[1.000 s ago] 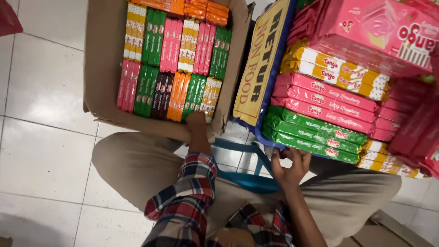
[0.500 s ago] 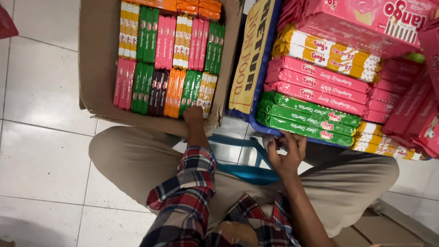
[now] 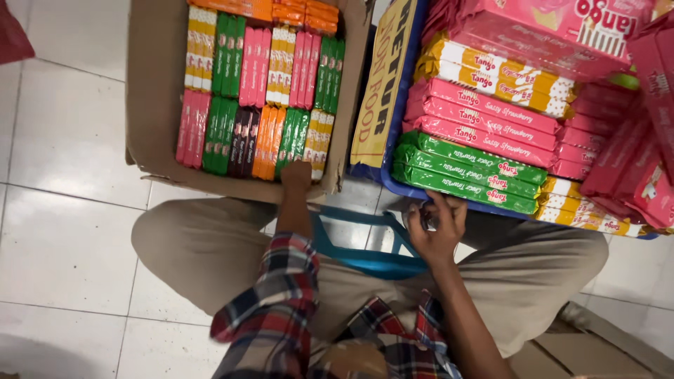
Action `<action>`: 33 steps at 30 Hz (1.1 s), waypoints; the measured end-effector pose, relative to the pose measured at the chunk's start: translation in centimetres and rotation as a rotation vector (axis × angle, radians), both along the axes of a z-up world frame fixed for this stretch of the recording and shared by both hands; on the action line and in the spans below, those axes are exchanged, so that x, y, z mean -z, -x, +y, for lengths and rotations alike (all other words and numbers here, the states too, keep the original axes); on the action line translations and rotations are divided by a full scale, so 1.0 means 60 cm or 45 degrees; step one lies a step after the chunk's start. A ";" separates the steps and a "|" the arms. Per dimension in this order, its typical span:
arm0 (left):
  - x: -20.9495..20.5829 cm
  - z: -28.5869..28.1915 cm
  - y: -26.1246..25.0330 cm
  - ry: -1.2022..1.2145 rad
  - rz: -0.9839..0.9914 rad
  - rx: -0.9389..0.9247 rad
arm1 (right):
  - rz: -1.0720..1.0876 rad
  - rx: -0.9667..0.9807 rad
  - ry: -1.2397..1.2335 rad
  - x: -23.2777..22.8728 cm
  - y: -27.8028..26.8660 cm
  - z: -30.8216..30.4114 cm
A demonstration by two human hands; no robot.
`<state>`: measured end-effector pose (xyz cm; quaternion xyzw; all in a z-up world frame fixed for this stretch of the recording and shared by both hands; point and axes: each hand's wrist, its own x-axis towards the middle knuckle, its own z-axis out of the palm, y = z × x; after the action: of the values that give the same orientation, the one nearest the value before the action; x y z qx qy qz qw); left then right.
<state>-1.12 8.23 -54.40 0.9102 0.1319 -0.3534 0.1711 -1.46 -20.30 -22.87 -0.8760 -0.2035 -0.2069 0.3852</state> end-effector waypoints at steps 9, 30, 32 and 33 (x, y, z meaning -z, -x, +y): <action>-0.186 0.014 -0.065 0.145 -0.437 -0.088 | 0.023 0.048 -0.086 0.010 0.000 0.007; 0.122 -0.029 -0.017 0.144 -0.118 -0.628 | 0.039 0.027 -0.060 0.014 0.008 0.002; 0.131 -0.011 -0.006 0.150 -0.087 -0.586 | 0.036 0.032 -0.050 0.017 0.013 0.000; 0.135 -0.002 -0.006 0.155 -0.068 -0.551 | 0.023 0.031 -0.044 0.019 0.011 -0.001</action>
<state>-0.74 8.14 -62.51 0.8578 0.2978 -0.2915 0.3008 -2.13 -20.35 -23.99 -0.8735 -0.1858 -0.2071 0.3995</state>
